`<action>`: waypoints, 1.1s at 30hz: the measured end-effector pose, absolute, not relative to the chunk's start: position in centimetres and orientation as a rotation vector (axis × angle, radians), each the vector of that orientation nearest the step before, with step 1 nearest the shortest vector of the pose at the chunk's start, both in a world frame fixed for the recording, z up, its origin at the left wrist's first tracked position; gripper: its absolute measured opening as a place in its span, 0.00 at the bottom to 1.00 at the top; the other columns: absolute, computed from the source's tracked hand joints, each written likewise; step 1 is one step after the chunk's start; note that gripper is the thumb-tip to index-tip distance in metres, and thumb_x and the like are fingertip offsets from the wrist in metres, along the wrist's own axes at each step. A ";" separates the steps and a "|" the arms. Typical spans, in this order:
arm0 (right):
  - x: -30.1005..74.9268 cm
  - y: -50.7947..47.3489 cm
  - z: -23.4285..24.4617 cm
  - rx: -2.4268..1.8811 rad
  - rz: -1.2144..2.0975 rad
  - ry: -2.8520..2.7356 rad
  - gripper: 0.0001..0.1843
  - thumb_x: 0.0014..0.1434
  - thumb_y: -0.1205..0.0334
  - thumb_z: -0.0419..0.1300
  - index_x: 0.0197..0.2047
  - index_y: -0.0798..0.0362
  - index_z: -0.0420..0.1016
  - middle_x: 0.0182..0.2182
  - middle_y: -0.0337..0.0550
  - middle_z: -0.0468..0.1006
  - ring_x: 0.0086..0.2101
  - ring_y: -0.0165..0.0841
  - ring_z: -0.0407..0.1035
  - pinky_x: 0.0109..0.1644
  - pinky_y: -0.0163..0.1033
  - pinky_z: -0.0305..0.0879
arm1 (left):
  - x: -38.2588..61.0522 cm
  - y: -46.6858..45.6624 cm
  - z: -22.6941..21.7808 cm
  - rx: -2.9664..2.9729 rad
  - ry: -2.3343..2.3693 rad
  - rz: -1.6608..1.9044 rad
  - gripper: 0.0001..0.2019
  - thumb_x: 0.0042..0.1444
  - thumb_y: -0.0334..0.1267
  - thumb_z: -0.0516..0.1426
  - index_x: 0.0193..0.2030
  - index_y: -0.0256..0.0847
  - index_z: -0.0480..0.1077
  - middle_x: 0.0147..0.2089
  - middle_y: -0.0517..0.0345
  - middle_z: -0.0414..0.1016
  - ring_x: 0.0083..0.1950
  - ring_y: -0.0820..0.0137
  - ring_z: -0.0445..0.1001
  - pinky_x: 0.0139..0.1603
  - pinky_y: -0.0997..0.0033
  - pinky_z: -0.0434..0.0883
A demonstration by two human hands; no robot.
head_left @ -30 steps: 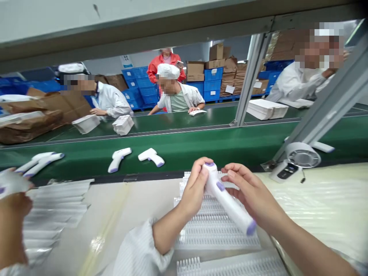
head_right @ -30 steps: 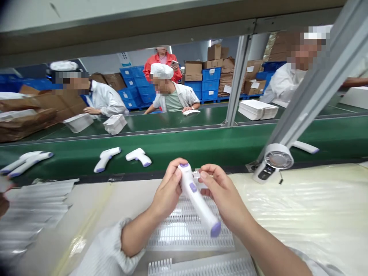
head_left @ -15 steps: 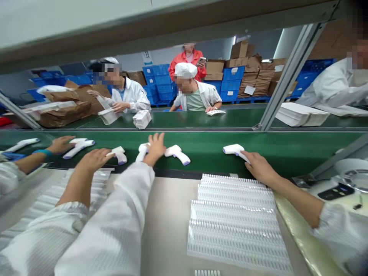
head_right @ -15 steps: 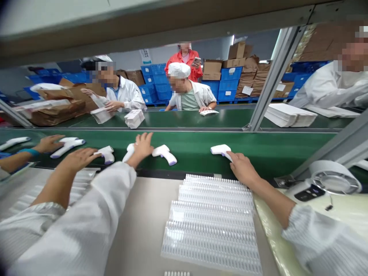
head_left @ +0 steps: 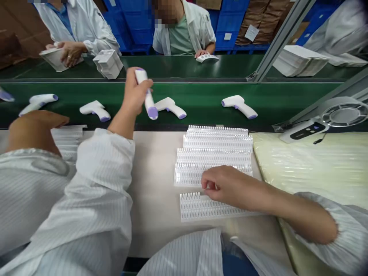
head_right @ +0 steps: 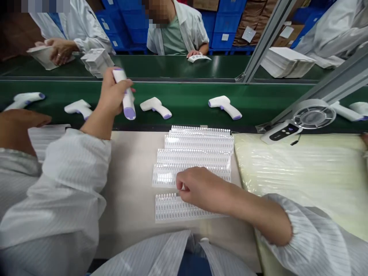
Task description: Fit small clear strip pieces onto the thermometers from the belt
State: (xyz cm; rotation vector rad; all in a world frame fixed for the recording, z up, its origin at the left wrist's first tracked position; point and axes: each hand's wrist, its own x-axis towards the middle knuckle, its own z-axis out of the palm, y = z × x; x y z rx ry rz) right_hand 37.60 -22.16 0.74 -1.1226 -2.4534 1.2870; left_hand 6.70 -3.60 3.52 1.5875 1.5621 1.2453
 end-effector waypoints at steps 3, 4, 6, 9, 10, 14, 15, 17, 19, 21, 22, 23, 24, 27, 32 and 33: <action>36.8 -22.2 -0.6 -1.119 1.276 -2.473 0.09 0.53 0.73 0.63 0.27 0.49 0.77 0.22 0.37 0.77 0.25 0.32 0.68 0.26 0.35 0.56 | 11.7 -6.9 4.8 1.520 1.377 1.374 0.25 0.69 0.28 0.50 0.69 0.40 0.49 0.53 0.54 0.67 0.50 0.65 0.74 0.53 0.60 0.71; 36.6 -22.1 -0.8 -1.106 1.275 -2.463 0.09 0.52 0.74 0.63 0.26 0.50 0.77 0.21 0.36 0.76 0.24 0.32 0.67 0.26 0.34 0.56 | 13.1 -7.8 5.0 1.486 1.301 1.403 0.25 0.67 0.26 0.50 0.69 0.42 0.51 0.50 0.55 0.67 0.47 0.67 0.74 0.52 0.61 0.72; 36.2 -21.9 -0.9 -1.075 1.294 -2.442 0.10 0.49 0.75 0.63 0.24 0.50 0.76 0.21 0.35 0.75 0.24 0.31 0.67 0.26 0.34 0.56 | 15.3 -9.3 5.1 1.408 1.179 1.431 0.25 0.66 0.26 0.52 0.67 0.45 0.55 0.47 0.56 0.67 0.43 0.69 0.75 0.48 0.64 0.74; 35.8 -22.0 -0.5 -1.054 1.344 -2.457 0.13 0.46 0.79 0.62 0.21 0.51 0.72 0.20 0.34 0.74 0.23 0.29 0.65 0.27 0.34 0.56 | 17.1 -10.2 4.4 1.315 1.060 1.396 0.23 0.64 0.28 0.54 0.63 0.47 0.58 0.44 0.56 0.67 0.41 0.66 0.75 0.44 0.62 0.76; 35.7 -22.1 -0.4 -1.053 1.366 -2.466 0.14 0.46 0.80 0.61 0.21 0.51 0.71 0.20 0.33 0.73 0.23 0.28 0.65 0.27 0.34 0.56 | 17.4 -10.2 4.1 1.305 1.034 1.378 0.22 0.63 0.29 0.55 0.62 0.47 0.59 0.44 0.56 0.67 0.41 0.66 0.76 0.45 0.62 0.76; 36.3 -22.5 0.2 -1.021 1.511 -2.385 0.14 0.47 0.80 0.59 0.21 0.51 0.70 0.20 0.32 0.72 0.23 0.28 0.64 0.27 0.33 0.57 | 18.1 -10.2 2.7 1.296 0.955 1.300 0.21 0.62 0.34 0.58 0.61 0.48 0.61 0.41 0.58 0.67 0.35 0.67 0.75 0.41 0.64 0.74; 36.7 -22.5 0.5 -1.009 1.580 -2.316 0.13 0.49 0.78 0.59 0.22 0.50 0.71 0.21 0.32 0.73 0.24 0.28 0.65 0.27 0.33 0.58 | 18.3 -10.4 2.5 1.277 0.943 1.277 0.21 0.61 0.36 0.58 0.60 0.48 0.61 0.39 0.59 0.67 0.33 0.68 0.74 0.38 0.66 0.73; 37.7 -22.4 1.4 -0.995 1.705 -2.097 0.10 0.53 0.73 0.61 0.25 0.50 0.75 0.22 0.33 0.75 0.24 0.29 0.67 0.27 0.34 0.62 | 19.0 -11.1 2.2 1.213 0.926 1.233 0.20 0.59 0.38 0.60 0.57 0.48 0.62 0.37 0.60 0.67 0.31 0.70 0.72 0.33 0.70 0.71; 38.8 -21.8 2.6 -0.966 1.695 -1.809 0.05 0.56 0.67 0.65 0.29 0.49 0.78 0.25 0.36 0.79 0.27 0.31 0.71 0.30 0.36 0.67 | 20.0 -12.3 2.0 1.140 0.915 1.185 0.20 0.56 0.40 0.62 0.53 0.47 0.62 0.38 0.60 0.67 0.32 0.71 0.72 0.31 0.73 0.69; 39.7 -20.7 3.7 -0.910 1.517 -1.534 0.03 0.56 0.62 0.69 0.30 0.49 0.80 0.31 0.40 0.81 0.31 0.34 0.74 0.34 0.39 0.71 | 21.3 -13.8 1.9 1.095 0.912 1.122 0.20 0.55 0.43 0.63 0.52 0.46 0.63 0.39 0.60 0.68 0.33 0.71 0.71 0.31 0.73 0.68; 40.0 -20.1 4.0 -0.877 1.412 -1.424 0.03 0.55 0.61 0.70 0.30 0.48 0.81 0.33 0.41 0.82 0.33 0.34 0.75 0.37 0.40 0.72 | 22.0 -14.5 1.8 1.090 0.915 1.088 0.20 0.56 0.44 0.63 0.53 0.46 0.62 0.39 0.60 0.68 0.33 0.71 0.70 0.32 0.73 0.67; 40.2 -19.4 4.2 -0.851 1.324 -1.331 0.04 0.55 0.61 0.71 0.30 0.48 0.81 0.34 0.41 0.82 0.34 0.34 0.75 0.39 0.41 0.73 | 22.6 -15.2 1.8 1.092 0.923 1.060 0.20 0.56 0.44 0.62 0.53 0.46 0.62 0.38 0.61 0.68 0.33 0.71 0.69 0.32 0.73 0.66; 40.4 -18.7 4.3 -0.840 1.262 -1.258 0.04 0.54 0.61 0.71 0.29 0.48 0.82 0.35 0.41 0.82 0.34 0.34 0.74 0.40 0.41 0.73 | 23.2 -15.8 1.7 1.103 0.932 1.035 0.20 0.57 0.44 0.61 0.54 0.47 0.62 0.36 0.61 0.68 0.33 0.71 0.68 0.33 0.72 0.65; 40.2 -17.3 3.5 -0.879 1.217 -1.154 0.05 0.52 0.61 0.71 0.26 0.48 0.81 0.36 0.41 0.81 0.34 0.34 0.73 0.42 0.43 0.72 | 24.6 -17.1 1.8 1.143 0.943 1.020 0.20 0.56 0.41 0.60 0.55 0.47 0.61 0.36 0.62 0.66 0.34 0.70 0.65 0.35 0.71 0.63; 39.1 -17.1 2.3 -0.935 1.239 -1.106 0.03 0.49 0.61 0.71 0.26 0.47 0.82 0.38 0.42 0.81 0.39 0.37 0.74 0.44 0.45 0.73 | 25.1 -17.8 1.9 1.191 0.944 1.061 0.19 0.57 0.41 0.59 0.54 0.47 0.61 0.45 0.60 0.67 0.36 0.70 0.63 0.36 0.71 0.63; 38.9 -17.2 2.2 -0.940 1.243 -1.099 0.03 0.49 0.60 0.71 0.26 0.47 0.82 0.38 0.42 0.80 0.40 0.37 0.74 0.44 0.45 0.73 | 25.1 -17.8 1.8 1.197 0.949 1.060 0.19 0.58 0.41 0.58 0.55 0.48 0.61 0.46 0.59 0.67 0.37 0.69 0.64 0.37 0.70 0.63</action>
